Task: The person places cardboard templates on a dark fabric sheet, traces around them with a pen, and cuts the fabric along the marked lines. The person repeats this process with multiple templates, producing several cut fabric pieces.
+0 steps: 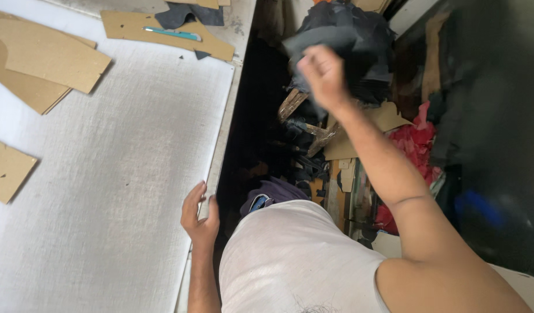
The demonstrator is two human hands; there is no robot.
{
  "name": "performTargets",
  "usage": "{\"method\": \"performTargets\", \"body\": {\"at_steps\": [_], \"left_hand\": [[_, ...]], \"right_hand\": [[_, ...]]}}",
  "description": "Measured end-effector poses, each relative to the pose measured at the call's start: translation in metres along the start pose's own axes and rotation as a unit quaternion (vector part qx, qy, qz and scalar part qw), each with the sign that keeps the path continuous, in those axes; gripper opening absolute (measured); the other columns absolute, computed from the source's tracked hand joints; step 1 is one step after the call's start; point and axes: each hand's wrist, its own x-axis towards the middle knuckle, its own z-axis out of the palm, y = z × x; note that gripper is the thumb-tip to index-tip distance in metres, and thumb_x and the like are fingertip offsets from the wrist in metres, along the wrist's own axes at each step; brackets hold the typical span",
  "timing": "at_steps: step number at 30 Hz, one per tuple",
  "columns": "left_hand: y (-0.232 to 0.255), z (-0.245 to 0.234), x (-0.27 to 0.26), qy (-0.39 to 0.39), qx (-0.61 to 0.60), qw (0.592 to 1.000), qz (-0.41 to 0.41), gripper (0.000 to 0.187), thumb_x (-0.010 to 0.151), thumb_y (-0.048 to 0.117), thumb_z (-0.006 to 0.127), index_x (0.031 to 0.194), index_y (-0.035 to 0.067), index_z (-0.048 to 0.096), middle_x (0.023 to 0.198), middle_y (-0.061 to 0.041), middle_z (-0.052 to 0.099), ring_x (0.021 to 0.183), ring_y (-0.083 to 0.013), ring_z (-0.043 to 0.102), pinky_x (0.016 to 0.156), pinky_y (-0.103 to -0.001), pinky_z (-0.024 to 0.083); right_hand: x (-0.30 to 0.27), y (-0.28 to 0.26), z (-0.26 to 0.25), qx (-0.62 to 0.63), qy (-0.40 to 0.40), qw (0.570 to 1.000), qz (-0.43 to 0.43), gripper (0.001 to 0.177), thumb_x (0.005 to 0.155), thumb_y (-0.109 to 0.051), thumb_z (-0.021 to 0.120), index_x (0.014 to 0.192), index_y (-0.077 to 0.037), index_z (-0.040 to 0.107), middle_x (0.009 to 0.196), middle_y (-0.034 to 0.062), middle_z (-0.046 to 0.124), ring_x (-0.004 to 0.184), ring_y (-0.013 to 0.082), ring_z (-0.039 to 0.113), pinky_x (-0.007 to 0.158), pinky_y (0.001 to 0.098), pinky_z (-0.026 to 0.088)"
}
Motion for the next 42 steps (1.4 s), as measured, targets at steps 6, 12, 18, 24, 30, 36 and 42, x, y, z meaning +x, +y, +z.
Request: {"method": "performTargets", "body": {"at_steps": [6, 12, 18, 24, 30, 36, 42], "left_hand": [[0.072, -0.036, 0.053, -0.115, 0.128, 0.982, 0.077, 0.048, 0.069, 0.024, 0.089, 0.106, -0.001, 0.072, 0.106, -0.026, 0.07, 0.098, -0.0383, 0.066, 0.097, -0.046, 0.046], [0.06, -0.08, 0.037, -0.095, -0.107, 0.958, -0.248, 0.017, 0.091, 0.018, 0.08, 0.094, 0.002, 0.077, 0.074, -0.008, 0.069, 0.069, -0.0125, 0.06, 0.063, -0.03, 0.05], [-0.026, -0.128, 0.026, 0.294, -0.099, 0.928, -0.208, 0.029, 0.1, 0.018, 0.077, 0.115, -0.007, 0.073, 0.103, -0.015, 0.077, 0.092, -0.0155, 0.07, 0.083, -0.028, 0.058], [-0.078, -0.139, -0.035, 0.413, -0.104, 0.845, -0.323, 0.07, 0.097, 0.01, 0.068, 0.154, 0.0, 0.03, 0.121, -0.017, 0.067, 0.102, -0.0119, 0.072, 0.084, -0.023, 0.062], [-0.071, -0.125, -0.035, 0.453, -0.025, 0.808, -0.376, 0.073, 0.095, 0.001, 0.069, 0.158, 0.004, 0.034, 0.109, -0.017, 0.067, 0.078, -0.0124, 0.062, 0.064, -0.021, 0.054], [-0.048, -0.107, 0.001, 0.541, -0.425, 0.667, -0.285, 0.081, 0.084, 0.003, 0.069, 0.152, 0.014, 0.026, 0.132, -0.02, 0.057, 0.103, -0.0182, 0.07, 0.085, -0.034, 0.064], [-0.044, -0.067, -0.012, 0.335, -0.625, 0.679, -0.189, 0.09, 0.092, 0.05, 0.073, 0.158, 0.003, 0.033, 0.139, -0.02, 0.057, 0.117, -0.03, 0.063, 0.084, -0.042, 0.057]], "right_hand": [[-0.043, -0.146, 0.146, -0.047, -0.675, 0.729, 0.105, 0.028, 0.083, -0.023, 0.077, 0.105, -0.007, 0.079, 0.087, 0.0071, 0.078, 0.079, 0.0184, 0.071, 0.075, 0.0316, 0.055], [0.011, -0.195, 0.215, 0.017, -0.592, 0.801, -0.08, 0.023, 0.081, -0.01, 0.082, 0.104, -0.008, 0.077, 0.092, 0.004, 0.076, 0.085, 0.0132, 0.071, 0.077, 0.028, 0.055], [0.027, -0.171, 0.27, 0.151, -0.395, 0.884, -0.199, 0.018, 0.1, 0.002, 0.075, 0.115, -0.007, 0.071, 0.117, 0.0082, 0.069, 0.101, 0.0117, 0.065, 0.086, 0.0268, 0.055], [-0.002, -0.072, 0.284, 0.13, -0.486, 0.863, 0.046, 0.014, 0.098, -0.006, 0.072, 0.112, -0.007, 0.073, 0.099, 0.0036, 0.074, 0.086, 0.0077, 0.068, 0.07, 0.0238, 0.056], [-0.053, -0.012, 0.285, -0.009, -0.592, 0.781, 0.198, 0.023, 0.095, -0.02, 0.071, 0.113, -0.008, 0.076, 0.092, 0.0055, 0.077, 0.073, 0.0097, 0.064, 0.06, 0.023, 0.051], [-0.081, -0.026, 0.323, 0.051, -0.716, 0.587, 0.373, 0.048, 0.1, -0.042, 0.049, 0.131, -0.008, 0.062, 0.112, 0.01, 0.075, 0.088, 0.0139, 0.072, 0.068, 0.0292, 0.058], [-0.079, -0.062, 0.364, 0.343, -0.575, 0.641, 0.375, 0.052, 0.1, -0.022, 0.069, 0.14, 0.0, 0.046, 0.129, 0.0132, 0.064, 0.117, 0.0204, 0.065, 0.098, 0.0406, 0.057]]}}
